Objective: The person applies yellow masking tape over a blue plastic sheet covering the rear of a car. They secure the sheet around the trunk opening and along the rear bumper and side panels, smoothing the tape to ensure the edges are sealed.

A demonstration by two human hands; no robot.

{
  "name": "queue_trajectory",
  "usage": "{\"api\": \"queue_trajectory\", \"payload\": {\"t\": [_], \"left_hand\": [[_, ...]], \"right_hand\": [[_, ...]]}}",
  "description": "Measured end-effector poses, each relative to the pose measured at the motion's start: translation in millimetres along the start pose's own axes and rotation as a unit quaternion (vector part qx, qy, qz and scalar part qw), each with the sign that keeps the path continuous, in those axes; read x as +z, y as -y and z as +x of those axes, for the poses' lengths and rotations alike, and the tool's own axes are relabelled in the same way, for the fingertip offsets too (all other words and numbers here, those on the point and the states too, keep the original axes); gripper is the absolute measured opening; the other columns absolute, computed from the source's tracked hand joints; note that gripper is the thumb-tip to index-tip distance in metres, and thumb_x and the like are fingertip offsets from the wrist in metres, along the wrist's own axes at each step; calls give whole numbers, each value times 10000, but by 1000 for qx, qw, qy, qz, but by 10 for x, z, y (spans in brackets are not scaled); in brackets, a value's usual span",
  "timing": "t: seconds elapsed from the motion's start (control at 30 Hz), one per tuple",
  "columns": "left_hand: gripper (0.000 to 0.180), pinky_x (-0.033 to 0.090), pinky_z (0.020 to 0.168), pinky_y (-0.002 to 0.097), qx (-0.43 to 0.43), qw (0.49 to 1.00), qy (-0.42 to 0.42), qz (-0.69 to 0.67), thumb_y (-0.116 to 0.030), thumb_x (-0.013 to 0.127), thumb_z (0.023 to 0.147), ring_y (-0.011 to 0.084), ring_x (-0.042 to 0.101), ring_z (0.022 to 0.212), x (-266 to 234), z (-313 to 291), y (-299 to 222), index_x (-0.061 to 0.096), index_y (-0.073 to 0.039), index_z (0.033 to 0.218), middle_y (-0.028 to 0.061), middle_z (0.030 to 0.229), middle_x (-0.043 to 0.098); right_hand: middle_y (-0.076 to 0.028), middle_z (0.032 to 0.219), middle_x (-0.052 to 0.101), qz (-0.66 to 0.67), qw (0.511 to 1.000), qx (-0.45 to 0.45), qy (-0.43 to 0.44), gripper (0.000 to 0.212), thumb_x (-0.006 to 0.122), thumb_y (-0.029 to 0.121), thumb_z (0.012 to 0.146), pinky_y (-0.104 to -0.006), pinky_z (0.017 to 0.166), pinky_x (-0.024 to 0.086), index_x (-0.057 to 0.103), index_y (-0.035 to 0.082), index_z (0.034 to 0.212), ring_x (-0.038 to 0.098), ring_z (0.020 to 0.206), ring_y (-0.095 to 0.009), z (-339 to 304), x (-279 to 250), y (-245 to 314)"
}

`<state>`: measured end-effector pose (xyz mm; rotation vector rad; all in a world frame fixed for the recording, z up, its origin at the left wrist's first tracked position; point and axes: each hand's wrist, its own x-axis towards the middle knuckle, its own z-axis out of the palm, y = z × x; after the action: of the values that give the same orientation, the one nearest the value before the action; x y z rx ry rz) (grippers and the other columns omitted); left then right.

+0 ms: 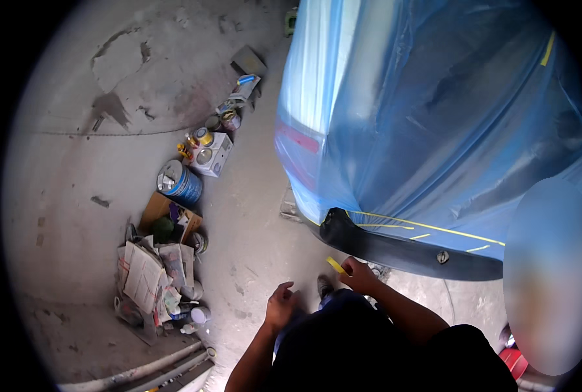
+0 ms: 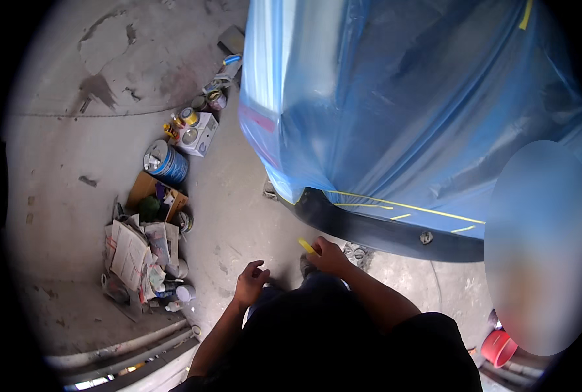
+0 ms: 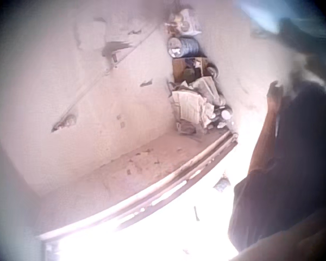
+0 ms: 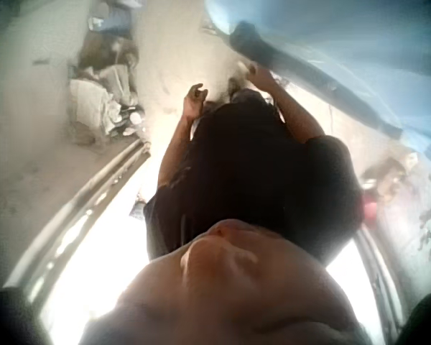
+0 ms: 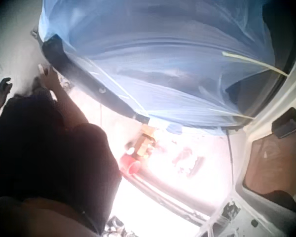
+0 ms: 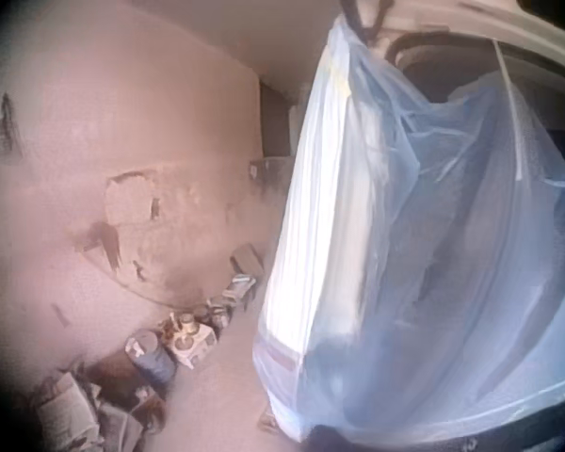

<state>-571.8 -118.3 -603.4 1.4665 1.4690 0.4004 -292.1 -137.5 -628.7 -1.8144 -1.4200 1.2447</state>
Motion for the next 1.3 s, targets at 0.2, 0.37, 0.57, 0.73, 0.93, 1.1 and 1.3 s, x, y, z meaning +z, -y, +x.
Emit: {"api": "queue_trajectory", "payload": {"t": [0.2, 0.37, 0.57, 0.73, 0.93, 1.1, 1.3], "left_hand": [[772, 508, 760, 288, 99, 954, 282, 3, -224, 785, 776, 135, 567, 852, -120, 990, -540, 374, -7, 1392, 110, 1126, 510], [553, 502, 761, 276, 167, 863, 457, 139, -183, 785, 779, 118, 562, 828, -144, 1265, -878, 497, -25, 1224, 69, 1021, 561], [187, 455, 688, 238, 216, 757, 579, 212, -132, 711, 846, 67, 527, 749, 135, 1370, -1134, 584, -39, 946, -8, 840, 588], [173, 479, 700, 339, 340, 659, 558, 372, -162, 654, 861, 218, 612, 779, 640, 1598, -1420, 608, 3, 878, 113, 832, 636], [163, 480, 728, 431, 477, 432, 486, 591, -191, 649, 841, 342, 615, 857, 1271, 1966, -1837, 627, -30, 852, 146, 894, 649], [136, 486, 735, 450, 518, 249, 403, 712, -185, 653, 837, 347, 625, 873, 1806, 2232, -1916, 649, -50, 853, 146, 897, 660], [135, 511, 804, 453, 503, 30, 343, 793, -163, 611, 853, 340, 639, 947, 2007, 2745, -1681, 683, -82, 934, 133, 993, 669]], "right_hand": [[-185, 924, 653, 37, 991, 12, -130, 297, 687, 209, 827, -421, 770, 510, 536, 17, 995, 649, 890, -363, -286, 383, 594], [-188, 889, 634, 78, 954, 45, -285, 276, 683, 191, 815, -443, 739, 495, 531, 27, 976, 630, 851, -381, -583, 853, 729], [-201, 809, 608, 143, 905, 51, -398, 309, 700, 220, 807, -478, 712, 481, 511, 43, 976, 613, 793, -406, -644, 1331, 752], [-131, 808, 652, 374, 835, 89, -393, 243, 633, 234, 889, -377, 695, 513, 554, 31, 996, 678, 778, -251, -491, 1296, 663], [-139, 989, 642, 714, 586, -33, -382, 333, 529, 68, 926, -322, 740, 534, 450, -65, 1221, 670, 836, -190, 154, 1175, 644], [-178, 1068, 627, 852, 403, -111, -315, 629, 519, 41, 927, -334, 780, 538, 183, -69, 1447, 672, 915, -254, 592, 1175, 517], [-181, 1106, 607, 891, 350, -129, -259, 456, 506, 67, 950, -370, 816, 557, 322, -79, 1341, 670, 938, -287, 988, 1282, 543]]}}
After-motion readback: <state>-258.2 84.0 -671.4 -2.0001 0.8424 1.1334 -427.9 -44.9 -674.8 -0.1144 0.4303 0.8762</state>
